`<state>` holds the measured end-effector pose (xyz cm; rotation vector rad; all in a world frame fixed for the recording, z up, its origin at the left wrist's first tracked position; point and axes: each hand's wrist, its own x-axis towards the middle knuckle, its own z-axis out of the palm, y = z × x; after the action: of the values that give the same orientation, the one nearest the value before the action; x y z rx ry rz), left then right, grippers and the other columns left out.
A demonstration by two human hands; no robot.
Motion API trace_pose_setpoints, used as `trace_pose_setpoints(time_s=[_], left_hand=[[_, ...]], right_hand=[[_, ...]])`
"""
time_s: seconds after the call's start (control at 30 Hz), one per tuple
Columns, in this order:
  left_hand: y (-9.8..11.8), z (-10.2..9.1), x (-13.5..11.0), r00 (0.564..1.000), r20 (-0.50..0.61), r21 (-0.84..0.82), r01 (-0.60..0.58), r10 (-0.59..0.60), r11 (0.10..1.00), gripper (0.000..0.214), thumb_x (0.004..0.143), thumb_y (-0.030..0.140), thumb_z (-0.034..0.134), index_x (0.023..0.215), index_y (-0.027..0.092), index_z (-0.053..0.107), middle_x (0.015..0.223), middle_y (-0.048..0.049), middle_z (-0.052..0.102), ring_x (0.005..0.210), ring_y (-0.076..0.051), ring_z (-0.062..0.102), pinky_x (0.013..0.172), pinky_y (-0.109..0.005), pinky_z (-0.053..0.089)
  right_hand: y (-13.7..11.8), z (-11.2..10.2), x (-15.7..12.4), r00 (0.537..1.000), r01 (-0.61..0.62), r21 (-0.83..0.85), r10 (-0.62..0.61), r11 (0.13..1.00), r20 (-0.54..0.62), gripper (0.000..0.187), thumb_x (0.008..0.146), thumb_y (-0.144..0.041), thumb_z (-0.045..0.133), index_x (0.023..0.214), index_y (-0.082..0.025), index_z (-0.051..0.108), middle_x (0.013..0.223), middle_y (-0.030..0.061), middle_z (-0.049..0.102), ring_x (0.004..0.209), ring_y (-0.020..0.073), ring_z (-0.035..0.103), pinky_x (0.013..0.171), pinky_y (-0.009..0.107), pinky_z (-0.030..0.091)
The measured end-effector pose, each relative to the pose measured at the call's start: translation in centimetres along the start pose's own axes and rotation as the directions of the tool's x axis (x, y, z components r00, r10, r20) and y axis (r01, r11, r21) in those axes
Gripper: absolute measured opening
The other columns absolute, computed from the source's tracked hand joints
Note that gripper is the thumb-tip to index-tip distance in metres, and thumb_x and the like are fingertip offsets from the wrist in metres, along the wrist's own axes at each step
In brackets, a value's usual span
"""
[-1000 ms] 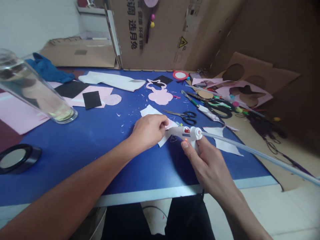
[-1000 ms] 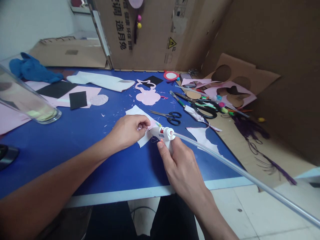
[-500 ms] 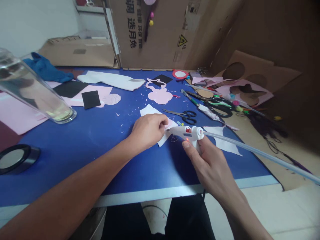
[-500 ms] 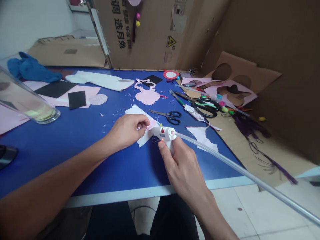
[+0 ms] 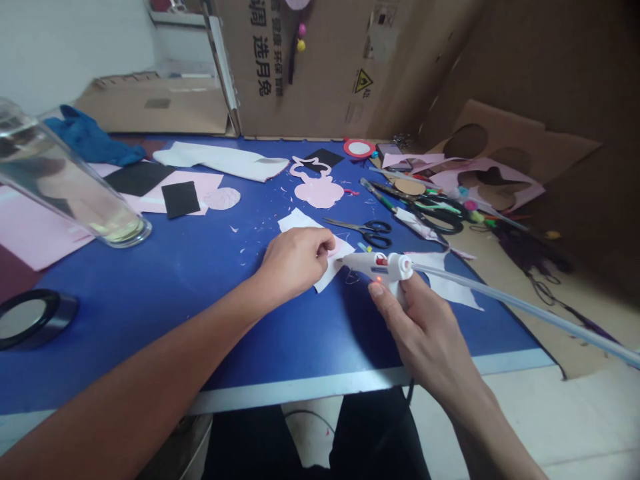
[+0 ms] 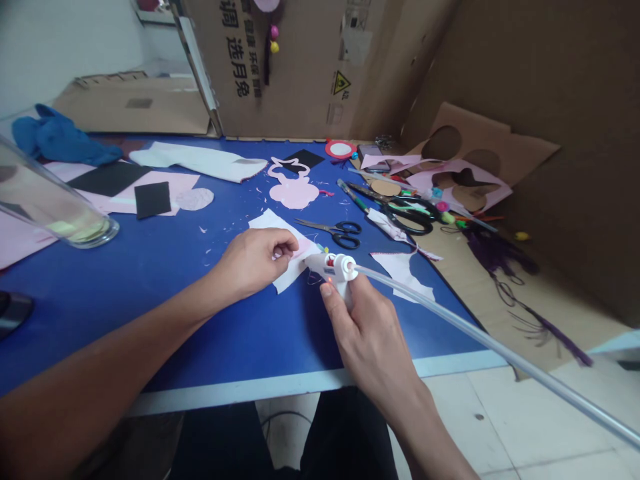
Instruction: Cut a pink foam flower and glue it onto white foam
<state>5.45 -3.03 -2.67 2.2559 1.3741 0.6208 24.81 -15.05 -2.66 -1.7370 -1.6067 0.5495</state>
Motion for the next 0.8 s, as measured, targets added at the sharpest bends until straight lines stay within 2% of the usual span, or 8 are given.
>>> trace_pose_setpoints(time_s=[0.17,0.4,0.6,0.8], left_hand=[[0.0,0.0,0.1,1.000,0.002,0.008,-0.005,0.005,1.000,0.025,0.085,0.010,0.063,0.097,0.026,0.078,0.101,-0.0009,0.082,0.087,-0.020,0.070,0.072,-0.032,0.045],[0.0,0.0,0.0,1.000,0.006,0.012,-0.008,0.008,1.000,0.025,0.085,0.011,0.063,0.098,0.025,0.079,0.101,-0.0014,0.081,0.087,-0.020,0.070,0.072,-0.032,0.045],[-0.2,-0.2,0.1,0.995,0.031,0.019,-0.095,0.094,0.995,0.025,0.086,0.011,0.063,0.100,0.022,0.081,0.108,-0.0033,0.081,0.094,-0.021,0.072,0.081,-0.033,0.051],[-0.5,-0.4,0.1,0.985,0.056,0.041,-0.164,0.161,0.986,0.042,0.086,0.002,0.050,0.098,0.023,0.084,0.110,-0.0029,0.081,0.100,-0.021,0.074,0.089,-0.033,0.057]], right_hand=[[0.3,-0.1,-0.2,1.000,-0.023,0.022,0.023,0.999,0.001,0.038,0.106,-0.060,0.056,0.089,-0.025,0.058,0.061,-0.0064,0.048,0.055,0.0156,0.042,0.052,0.030,0.034],[1.0,0.0,-0.3,0.995,-0.076,0.120,0.083,0.990,-0.053,0.043,0.104,-0.065,0.058,0.095,-0.024,0.067,0.068,-0.0016,0.060,0.061,0.0189,0.054,0.057,0.031,0.040],[1.5,-0.7,-0.4,0.982,-0.068,0.174,0.097,0.982,-0.162,0.049,0.102,-0.066,0.059,0.087,-0.021,0.071,0.068,0.0015,0.062,0.063,0.0202,0.056,0.062,0.033,0.042],[2.0,-0.8,-0.6,0.977,-0.054,0.184,0.090,0.981,-0.193,0.046,0.104,-0.062,0.059,0.085,-0.022,0.072,0.065,0.0006,0.061,0.064,0.0196,0.054,0.063,0.033,0.041]])
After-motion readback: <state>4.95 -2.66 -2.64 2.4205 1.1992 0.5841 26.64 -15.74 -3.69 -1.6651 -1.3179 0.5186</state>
